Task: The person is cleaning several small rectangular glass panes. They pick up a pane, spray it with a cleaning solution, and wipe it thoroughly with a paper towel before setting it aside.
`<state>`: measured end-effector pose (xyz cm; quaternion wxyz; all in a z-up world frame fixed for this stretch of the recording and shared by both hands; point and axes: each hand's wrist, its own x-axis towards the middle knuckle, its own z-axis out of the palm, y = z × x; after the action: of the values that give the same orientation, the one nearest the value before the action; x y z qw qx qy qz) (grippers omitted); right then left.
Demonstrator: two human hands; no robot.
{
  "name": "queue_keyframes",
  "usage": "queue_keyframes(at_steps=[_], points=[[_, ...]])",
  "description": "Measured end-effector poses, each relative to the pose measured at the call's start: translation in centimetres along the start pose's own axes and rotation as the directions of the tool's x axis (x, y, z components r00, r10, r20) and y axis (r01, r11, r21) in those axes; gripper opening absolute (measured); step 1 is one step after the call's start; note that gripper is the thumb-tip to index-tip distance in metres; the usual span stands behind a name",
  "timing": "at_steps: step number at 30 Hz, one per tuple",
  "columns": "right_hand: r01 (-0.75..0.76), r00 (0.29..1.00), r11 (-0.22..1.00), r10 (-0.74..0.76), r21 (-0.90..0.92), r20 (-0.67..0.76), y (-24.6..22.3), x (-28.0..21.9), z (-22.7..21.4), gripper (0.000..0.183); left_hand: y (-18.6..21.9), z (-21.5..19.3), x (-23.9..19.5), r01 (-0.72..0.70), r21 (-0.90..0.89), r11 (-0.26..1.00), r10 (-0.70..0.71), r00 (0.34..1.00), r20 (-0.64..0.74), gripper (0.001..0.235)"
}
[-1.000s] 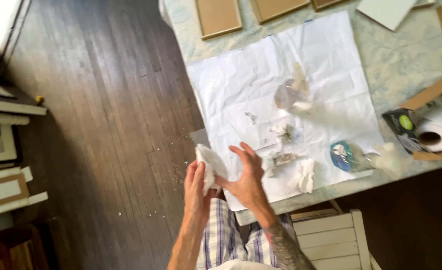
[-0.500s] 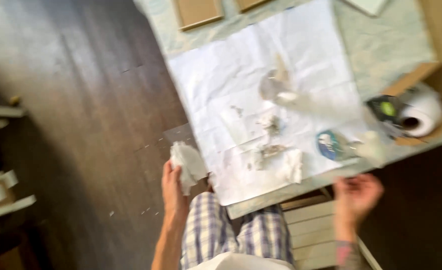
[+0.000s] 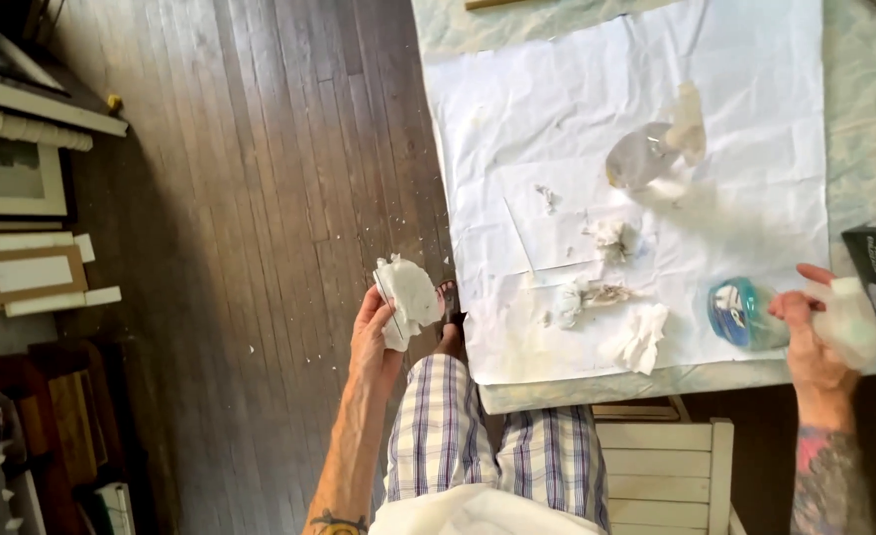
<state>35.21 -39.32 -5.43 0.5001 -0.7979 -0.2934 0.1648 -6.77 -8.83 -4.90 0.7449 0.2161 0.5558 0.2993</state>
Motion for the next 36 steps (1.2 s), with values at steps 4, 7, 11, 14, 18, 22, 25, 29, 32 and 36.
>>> queue_keyframes(at_steps=[4,7,11,14,18,22,25,29,32,36], points=[[-0.672,0.741,0.094,0.054,0.735,0.67,3.3,-1.4,-0.3,0.051,1.2,0.2,-0.5,0.052,-0.025,0.998,-0.051,0.999,0.018,0.043],[0.387,0.828,0.919,-0.311,-0.074,0.466,-12.2,-3.0,7.6,0.029,0.1,-1.6,0.8,0.049,-0.167,0.985,-0.042,0.998,0.046,0.041],[0.226,0.754,0.962,-0.271,0.151,0.599,-12.0,-6.1,15.3,0.029,-1.7,-3.3,2.4,0.054,-0.195,0.979,-0.052,0.999,0.012,0.042],[0.02,0.864,0.981,-0.115,0.194,0.49,-11.7,-8.3,18.9,0.018,-3.6,-5.1,3.9,0.001,-0.296,0.955,-0.001,1.0,0.003,0.041],[0.065,0.812,0.993,-0.112,0.102,0.573,-11.7,-9.3,19.0,0.016,-2.4,-4.3,2.8,0.032,-0.302,0.953,-0.034,0.999,0.0,0.038],[0.131,0.721,0.982,-0.186,0.133,0.668,-12.1,-9.1,17.1,0.032,-1.1,-3.2,1.8,0.053,-0.268,0.962,-0.051,0.999,0.015,0.044],[0.165,0.799,0.978,-0.208,0.128,0.564,-8.9,-9.5,14.9,0.026,-1.1,-3.3,1.8,0.05,-0.289,0.956,-0.054,0.999,-0.006,0.04],[0.125,0.877,0.992,-0.093,-0.037,0.472,-8.2,-9.4,11.0,0.015,-0.4,-2.9,1.6,0.073,-0.256,0.964,-0.077,0.997,-0.004,0.042],[0.059,0.85,0.998,-0.041,-0.017,0.526,-4.9,-10.6,8.7,0.032,-0.4,-3.3,1.6,0.083,-0.248,0.965,-0.087,0.996,-0.007,0.045],[0.035,0.914,0.99,0.023,-0.134,0.405,-6.0,-10.3,5.2,0.024,-0.7,-3.7,2.1,0.071,-0.24,0.968,-0.085,0.995,-0.047,0.041]])
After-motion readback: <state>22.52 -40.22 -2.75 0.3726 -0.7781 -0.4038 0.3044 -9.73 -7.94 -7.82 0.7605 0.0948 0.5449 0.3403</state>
